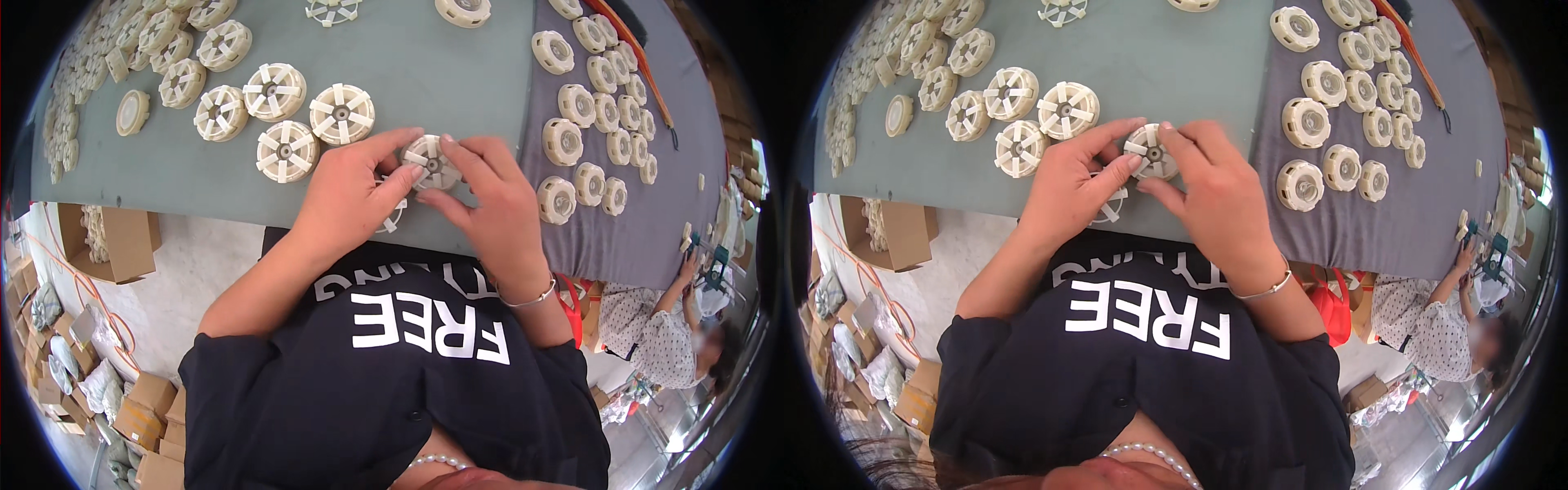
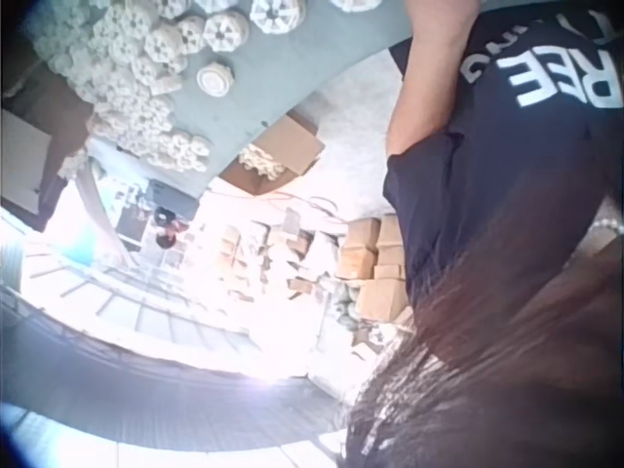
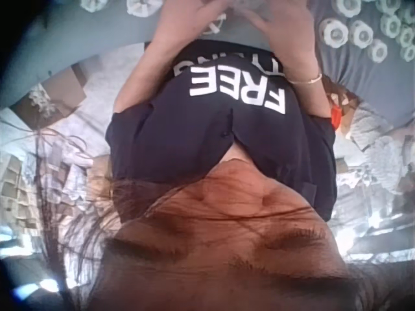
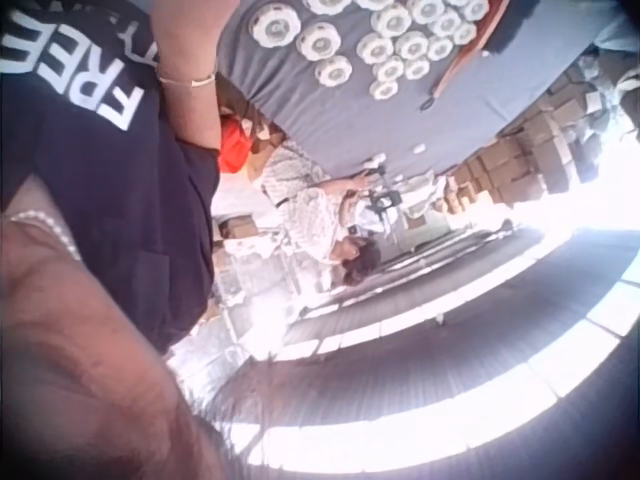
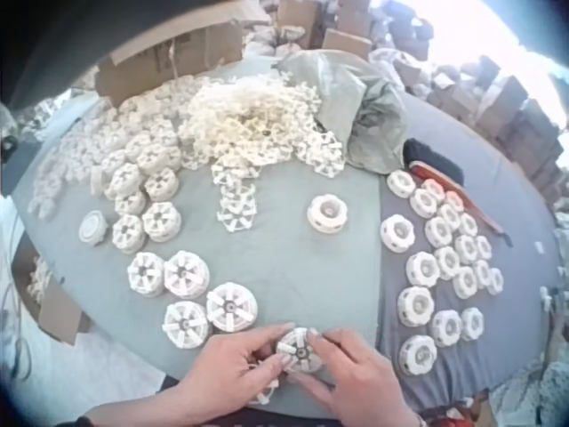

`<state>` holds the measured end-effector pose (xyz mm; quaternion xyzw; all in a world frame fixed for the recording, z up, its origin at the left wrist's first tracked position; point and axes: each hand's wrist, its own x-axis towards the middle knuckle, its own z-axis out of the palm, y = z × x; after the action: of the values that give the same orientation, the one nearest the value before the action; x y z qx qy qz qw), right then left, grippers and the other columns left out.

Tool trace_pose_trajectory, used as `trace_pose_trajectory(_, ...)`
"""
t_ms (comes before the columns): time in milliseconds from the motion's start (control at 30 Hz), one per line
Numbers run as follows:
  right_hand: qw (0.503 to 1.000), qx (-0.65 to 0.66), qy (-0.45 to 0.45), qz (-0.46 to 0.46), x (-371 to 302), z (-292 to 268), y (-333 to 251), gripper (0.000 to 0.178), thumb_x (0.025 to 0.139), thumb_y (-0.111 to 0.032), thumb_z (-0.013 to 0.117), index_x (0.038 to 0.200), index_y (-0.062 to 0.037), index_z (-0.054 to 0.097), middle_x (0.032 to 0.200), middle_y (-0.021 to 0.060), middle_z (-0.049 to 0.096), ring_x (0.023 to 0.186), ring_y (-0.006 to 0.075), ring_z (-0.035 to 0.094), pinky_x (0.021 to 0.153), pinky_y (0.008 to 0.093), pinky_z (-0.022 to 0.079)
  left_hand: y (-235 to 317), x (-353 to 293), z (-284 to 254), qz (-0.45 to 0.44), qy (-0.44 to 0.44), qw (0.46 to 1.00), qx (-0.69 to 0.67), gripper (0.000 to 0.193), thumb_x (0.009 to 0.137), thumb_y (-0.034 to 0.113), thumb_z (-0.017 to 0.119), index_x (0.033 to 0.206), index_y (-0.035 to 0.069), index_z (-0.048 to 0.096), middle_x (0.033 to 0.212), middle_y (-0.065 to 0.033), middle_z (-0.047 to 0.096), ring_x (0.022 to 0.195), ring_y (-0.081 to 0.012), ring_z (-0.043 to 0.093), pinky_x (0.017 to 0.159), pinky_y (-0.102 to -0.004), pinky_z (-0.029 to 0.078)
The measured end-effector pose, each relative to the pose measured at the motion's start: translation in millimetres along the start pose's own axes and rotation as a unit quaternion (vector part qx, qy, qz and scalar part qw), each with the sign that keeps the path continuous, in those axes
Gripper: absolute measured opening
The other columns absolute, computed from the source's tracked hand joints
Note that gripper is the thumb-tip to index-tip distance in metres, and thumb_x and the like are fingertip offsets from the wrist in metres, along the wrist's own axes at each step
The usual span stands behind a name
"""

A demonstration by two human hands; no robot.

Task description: The person assembles small white plastic components by hand, inserting metal springs into circular bases and attaching cross-shaped pieces. They repeatedly pick up parts from piles on the table, fit them together, and place the finished units into a growing stack on the right side of the workspace.

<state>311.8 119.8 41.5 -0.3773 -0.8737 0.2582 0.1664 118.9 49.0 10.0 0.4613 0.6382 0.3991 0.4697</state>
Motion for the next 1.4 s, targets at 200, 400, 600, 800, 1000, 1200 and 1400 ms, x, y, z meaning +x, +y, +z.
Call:
trace_pose_trajectory(200, 0.997, 0.071, -0.026, 0.005, 2, 7, 4, 0.054, 0.080, -0.018, 0.090, 0.129, -0.0055, 0.072, 0.120, 0.0099, 0.067, 0.094, 0.0240, 0.071, 0.080, 0.0378, 0.060, 11, -13, -3, -0.005, 0.050, 0.998, 0.038, 0.046, 0.099, 0.014, 0.075, 0.143, 0.006, 0.067, 0.083, 0.0008, 0.064, 0.072, -0.0064, 0.056, 0.066, -0.0243, 0.047)
trace_pose_trajectory(400, 0.998, 0.056, 0.034, 0.007, 98, -7, 40, 0.047, 0.092, -0.031, 0.080, 0.133, -0.0119, 0.072, 0.140, 0.0107, 0.066, 0.108, 0.0280, 0.071, 0.093, 0.0390, 0.060, 6, -48, -4, 0.130, 0.098, 0.980, -0.110, 0.036, 0.105, 0.005, 0.065, 0.140, 0.006, 0.065, 0.090, -0.0001, 0.067, 0.077, -0.0031, 0.057, 0.068, -0.0214, 0.047)
trace_pose_trajectory(600, 0.973, -0.177, 0.135, -0.064, 167, 11, 98, 0.042, 0.095, -0.026, 0.075, 0.134, -0.0114, 0.071, 0.141, 0.0138, 0.066, 0.125, 0.0362, 0.063, 0.104, 0.0466, 0.053, 10, -23, 32, -0.011, -0.141, 0.985, -0.097, 0.046, 0.107, 0.024, 0.065, 0.149, 0.006, 0.059, 0.124, -0.0040, 0.074, 0.084, -0.0060, 0.062, 0.071, -0.0232, 0.053)
trace_pose_trajectory(800, 0.990, -0.058, 0.082, -0.098, 57, -6, 38, 0.045, 0.087, -0.017, 0.082, 0.131, -0.0104, 0.073, 0.133, 0.0134, 0.068, 0.117, 0.0361, 0.066, 0.099, 0.0458, 0.056, 0, -17, 8, -0.105, -0.035, 0.956, -0.273, 0.033, 0.115, 0.024, 0.051, 0.142, 0.010, 0.063, 0.114, -0.0013, 0.069, 0.079, 0.0003, 0.055, 0.064, -0.0192, 0.046)
trace_pose_trajectory(1000, 0.990, 0.110, 0.003, -0.089, -26, -22, -6, 0.054, 0.076, -0.013, 0.091, 0.126, -0.0063, 0.074, 0.125, 0.0131, 0.069, 0.110, 0.0314, 0.070, 0.092, 0.0419, 0.058, 27, -13, 35, -0.098, 0.015, 0.943, -0.319, 0.030, 0.116, 0.023, 0.047, 0.138, 0.011, 0.063, 0.112, 0.0007, 0.063, 0.078, -0.0014, 0.050, 0.066, -0.0186, 0.044)
trace_pose_trajectory(1200, 0.995, 0.053, 0.074, -0.032, -55, -31, 17, 0.052, 0.073, -0.005, 0.091, 0.122, -0.0044, 0.074, 0.112, 0.0123, 0.072, 0.095, 0.0287, 0.074, 0.079, 0.0377, 0.062, 18, -6, 41, 0.144, 0.023, 0.989, -0.036, 0.047, 0.104, 0.025, 0.069, 0.146, 0.006, 0.057, 0.140, -0.0131, 0.060, 0.091, -0.0132, 0.065, 0.076, -0.0297, 0.055)
trace_pose_trajectory(1400, 0.996, 0.033, 0.008, 0.080, -75, -38, 30, 0.052, 0.076, -0.010, 0.091, 0.125, -0.0065, 0.072, 0.124, 0.0117, 0.069, 0.103, 0.0255, 0.071, 0.084, 0.0384, 0.061, 10, 13, 53, 0.185, 0.052, 0.968, 0.160, 0.074, 0.085, 0.016, 0.085, 0.152, 0.008, 0.053, 0.143, -0.0148, 0.060, 0.070, -0.0203, 0.064, 0.067, -0.0320, 0.056)
